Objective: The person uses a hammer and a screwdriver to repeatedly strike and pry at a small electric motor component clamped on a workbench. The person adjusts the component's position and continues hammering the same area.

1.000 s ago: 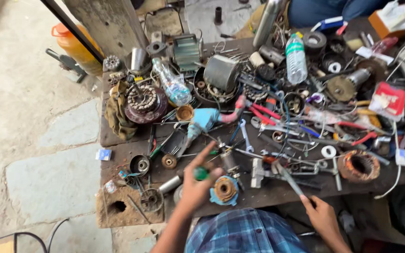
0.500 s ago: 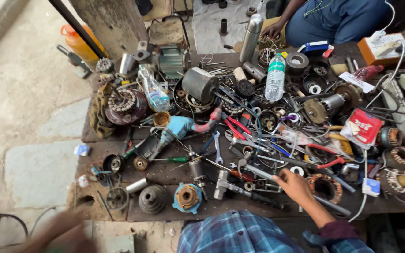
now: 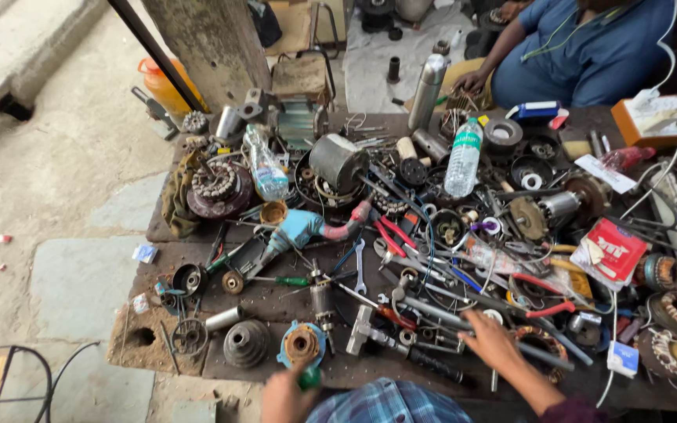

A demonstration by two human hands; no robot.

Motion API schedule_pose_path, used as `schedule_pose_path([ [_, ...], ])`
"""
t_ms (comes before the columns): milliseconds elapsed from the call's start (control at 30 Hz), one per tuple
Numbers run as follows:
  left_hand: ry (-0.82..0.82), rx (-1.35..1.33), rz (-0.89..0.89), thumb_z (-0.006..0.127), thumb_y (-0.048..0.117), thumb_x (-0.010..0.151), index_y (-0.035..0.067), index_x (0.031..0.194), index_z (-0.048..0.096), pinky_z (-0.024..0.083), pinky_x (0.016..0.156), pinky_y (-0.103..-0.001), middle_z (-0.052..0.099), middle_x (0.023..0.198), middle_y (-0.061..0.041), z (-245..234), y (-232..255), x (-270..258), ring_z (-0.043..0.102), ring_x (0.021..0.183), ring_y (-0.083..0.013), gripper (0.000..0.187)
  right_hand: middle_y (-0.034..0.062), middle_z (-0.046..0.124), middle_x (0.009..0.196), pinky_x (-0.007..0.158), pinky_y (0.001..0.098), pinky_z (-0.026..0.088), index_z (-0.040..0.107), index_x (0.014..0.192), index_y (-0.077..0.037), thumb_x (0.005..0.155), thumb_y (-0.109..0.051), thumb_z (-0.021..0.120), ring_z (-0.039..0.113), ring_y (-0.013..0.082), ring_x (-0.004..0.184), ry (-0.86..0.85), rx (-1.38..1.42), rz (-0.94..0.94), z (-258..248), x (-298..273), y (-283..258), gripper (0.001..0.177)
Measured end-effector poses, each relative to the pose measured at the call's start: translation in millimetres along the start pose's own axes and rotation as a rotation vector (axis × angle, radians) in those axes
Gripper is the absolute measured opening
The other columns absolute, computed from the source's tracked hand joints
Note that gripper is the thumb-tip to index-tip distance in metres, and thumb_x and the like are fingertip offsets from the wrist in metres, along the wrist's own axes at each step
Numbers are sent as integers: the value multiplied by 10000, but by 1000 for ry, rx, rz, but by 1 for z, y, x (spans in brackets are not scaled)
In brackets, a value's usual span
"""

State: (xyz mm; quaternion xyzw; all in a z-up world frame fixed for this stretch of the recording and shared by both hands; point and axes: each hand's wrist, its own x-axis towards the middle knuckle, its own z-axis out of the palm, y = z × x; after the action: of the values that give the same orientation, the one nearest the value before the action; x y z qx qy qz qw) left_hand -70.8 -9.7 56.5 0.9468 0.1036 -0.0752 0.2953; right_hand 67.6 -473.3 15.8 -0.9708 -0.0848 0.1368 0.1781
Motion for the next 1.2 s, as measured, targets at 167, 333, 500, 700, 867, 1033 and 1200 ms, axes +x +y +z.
schedule_pose_path([
  [167,-280,234,17,790,374,776,452,1319,635,578,828,-495,760,988,-118,89,-62,-21,752,914,-333,570,87,675,1179,933,431,522,604,1310,-144,828,-359,744,664,307,1083,140,7,-39,2,-31,4,546],
  [333,-294,207,36,760,244,795,425,1333,634,558,882,-484,735,1135,-94,59,-59,-4,723,1017,-330,581,115,667,1133,910,461,508,680,1186,-114,736,-333,761,644,360,1085,452,-81,-293,12,-81,17,507],
  [500,-71,-19,160,806,149,701,236,1246,711,560,831,-453,756,1090,-105,19,23,1,717,975,-342,561,58,680,1088,928,459,542,727,1106,-134,698,-344,810,689,279,1009,430,-3,-334,44,-114,24,466],
  [700,-131,-160,360,784,135,709,118,1147,699,550,801,-455,742,1010,-141,-12,84,-5,703,938,-372,447,91,664,1169,852,413,589,701,1192,-115,751,-329,791,708,298,1032,349,114,-190,72,-122,-2,498],
  [867,-116,-245,383,758,110,681,85,1066,693,549,782,-461,740,968,-150,-27,70,-12,700,918,-382,391,79,657,1224,837,419,596,676,1235,-147,787,-335,766,709,285,1034,315,99,-22,68,-123,-28,494],
  [1033,-162,-189,412,755,165,727,93,1048,697,546,751,-477,732,936,-150,-44,31,0,699,875,-383,334,64,655,1223,829,391,603,651,1252,-136,828,-302,750,740,217,994,282,177,161,57,-116,-79,466],
  [1200,-217,-148,539,757,190,751,77,1066,686,546,752,-482,728,920,-174,-55,-10,11,703,858,-387,342,105,652,1236,765,350,593,626,1275,-78,827,-267,749,721,210,966,408,318,158,62,-127,-142,502],
])
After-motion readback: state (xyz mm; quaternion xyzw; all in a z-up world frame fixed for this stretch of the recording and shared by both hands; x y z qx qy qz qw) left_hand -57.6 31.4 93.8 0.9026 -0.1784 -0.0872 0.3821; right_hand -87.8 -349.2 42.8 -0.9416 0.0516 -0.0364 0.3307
